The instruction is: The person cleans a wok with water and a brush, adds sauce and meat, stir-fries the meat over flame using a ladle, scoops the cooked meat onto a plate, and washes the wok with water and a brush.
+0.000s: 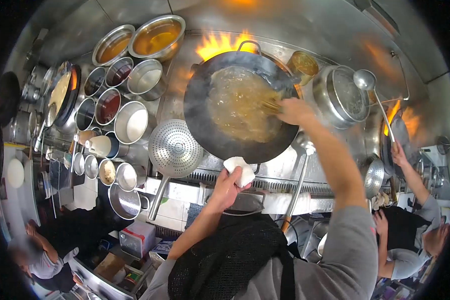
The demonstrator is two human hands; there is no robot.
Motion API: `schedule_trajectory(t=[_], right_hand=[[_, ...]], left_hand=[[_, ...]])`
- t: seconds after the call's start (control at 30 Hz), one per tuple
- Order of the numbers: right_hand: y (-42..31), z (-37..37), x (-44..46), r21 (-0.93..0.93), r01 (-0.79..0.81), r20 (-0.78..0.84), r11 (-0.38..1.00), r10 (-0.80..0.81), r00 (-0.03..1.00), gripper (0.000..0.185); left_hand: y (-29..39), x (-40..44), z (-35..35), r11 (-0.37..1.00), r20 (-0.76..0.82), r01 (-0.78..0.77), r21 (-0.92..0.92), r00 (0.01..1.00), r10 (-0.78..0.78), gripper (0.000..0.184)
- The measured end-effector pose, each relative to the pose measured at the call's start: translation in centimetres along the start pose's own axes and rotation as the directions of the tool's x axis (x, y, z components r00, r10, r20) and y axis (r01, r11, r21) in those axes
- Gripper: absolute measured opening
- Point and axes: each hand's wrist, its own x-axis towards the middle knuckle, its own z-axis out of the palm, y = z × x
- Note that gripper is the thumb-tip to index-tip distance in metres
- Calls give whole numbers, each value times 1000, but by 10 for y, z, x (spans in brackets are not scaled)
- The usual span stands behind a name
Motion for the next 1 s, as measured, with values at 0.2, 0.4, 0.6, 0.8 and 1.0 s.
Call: schedule_trajectory(t=[0.2, 0.4, 0.6, 0.8, 1.0], right_hand=[[-120, 78, -12, 262, -51, -95, 964, 79, 992, 59], [-18, 59, -75, -178, -266, 25, 947, 275, 961, 68], [-72, 59, 63, 413, -129, -162, 901, 212, 964, 65], [-142, 55, 0, 811, -147, 127, 566, 75, 989, 75], [-18, 71, -88, 376, 234, 104, 897, -291, 951, 70]], left_hand=[[1, 1, 3, 1000, -21, -4, 16, 1000, 4, 44], [6, -5, -2, 1000, 64, 8, -26, 998, -7, 43], [0, -3, 0, 999, 12, -6, 31, 1000, 6, 43], [-3, -3, -1, 999, 8, -15, 31, 1000, 15, 43], [-2, -7, -5, 1000, -12, 10, 27, 1000, -9, 43]])
